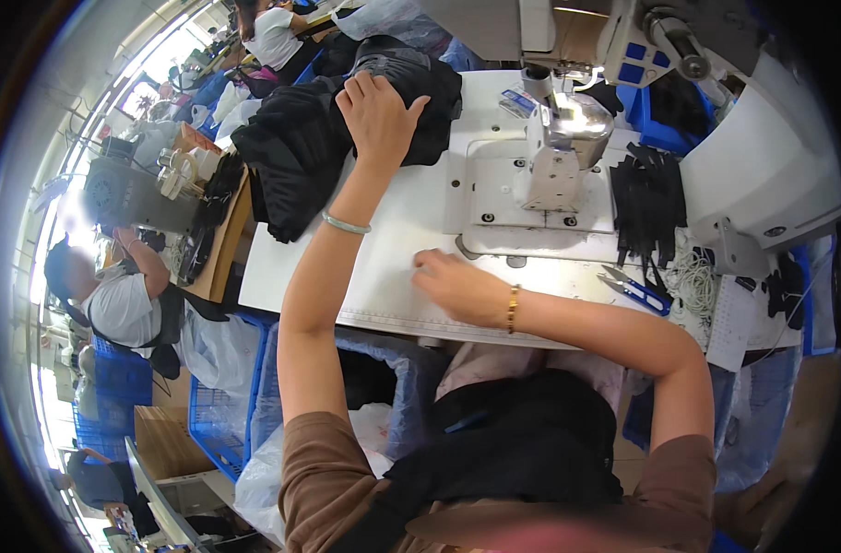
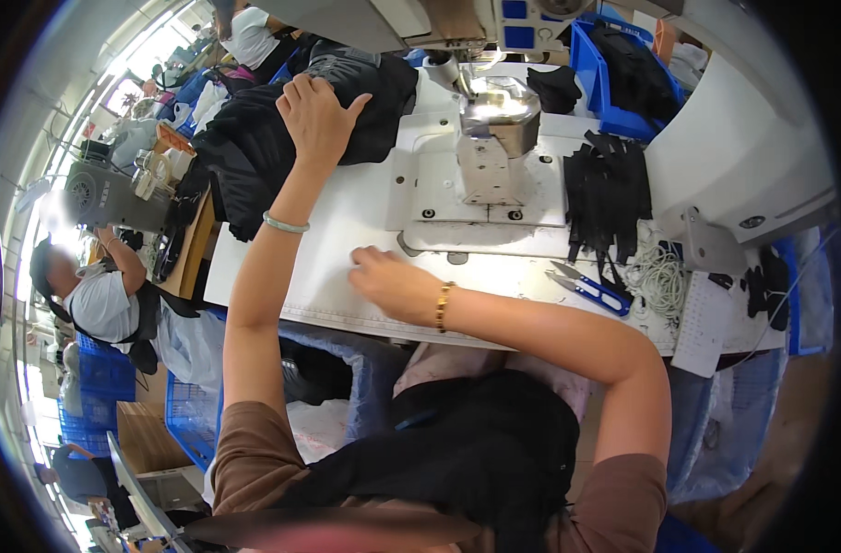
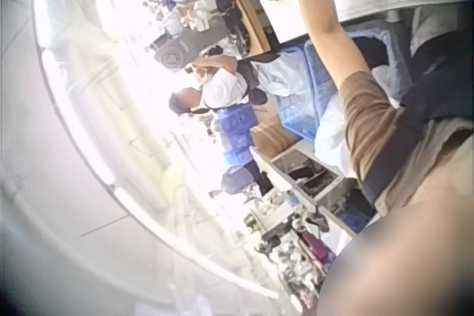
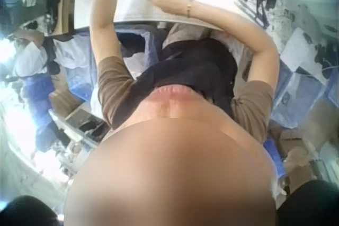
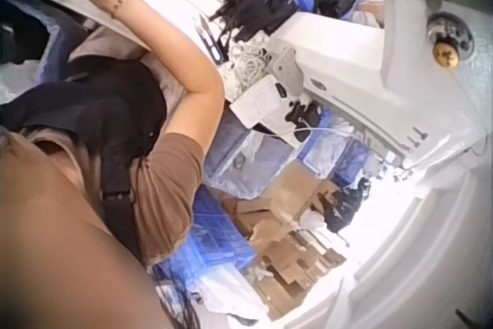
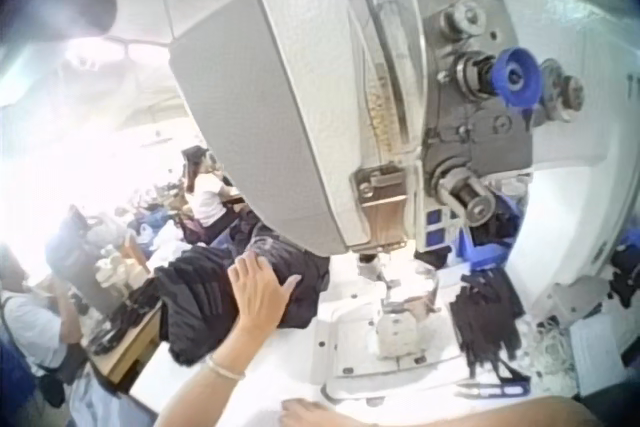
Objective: Stitching various components of a shoe upper using an industrial sewing machine.
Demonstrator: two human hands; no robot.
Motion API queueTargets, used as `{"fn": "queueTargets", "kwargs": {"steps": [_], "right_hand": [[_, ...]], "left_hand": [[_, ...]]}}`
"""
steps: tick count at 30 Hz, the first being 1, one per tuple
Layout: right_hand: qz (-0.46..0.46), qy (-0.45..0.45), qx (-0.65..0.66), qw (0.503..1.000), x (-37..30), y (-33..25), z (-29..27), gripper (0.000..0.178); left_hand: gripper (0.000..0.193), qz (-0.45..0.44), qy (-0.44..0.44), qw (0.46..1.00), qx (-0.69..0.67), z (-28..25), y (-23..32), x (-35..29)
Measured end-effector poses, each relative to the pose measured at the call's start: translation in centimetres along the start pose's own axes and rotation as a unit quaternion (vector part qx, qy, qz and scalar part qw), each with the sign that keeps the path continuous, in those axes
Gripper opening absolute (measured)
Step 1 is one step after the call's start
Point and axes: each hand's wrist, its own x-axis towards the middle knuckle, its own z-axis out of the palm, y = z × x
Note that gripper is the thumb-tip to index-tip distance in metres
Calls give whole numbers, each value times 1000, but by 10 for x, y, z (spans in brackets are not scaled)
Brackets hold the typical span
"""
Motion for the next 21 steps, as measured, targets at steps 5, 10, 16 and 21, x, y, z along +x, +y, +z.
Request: {"fn": "queueTargets", "kwargs": {"steps": [5, 10, 16, 21], "right_hand": [[46, 96, 89, 990, -46, 14, -17, 18], [54, 120, 137, 982, -48, 11, -20, 16], [77, 122, 173, 974, -52, 16, -19, 15], [81, 118, 176, 974, -50, 15, -20, 14]], "left_hand": [[36, 54, 51, 996, 49, 4, 14, -26], [21, 91, 20, 995, -35, -1, 2, -26], [22, 59, -205, 944, -252, -43, -28, 12], [29, 27, -267, 918, -293, -65, -54, 41]]}}
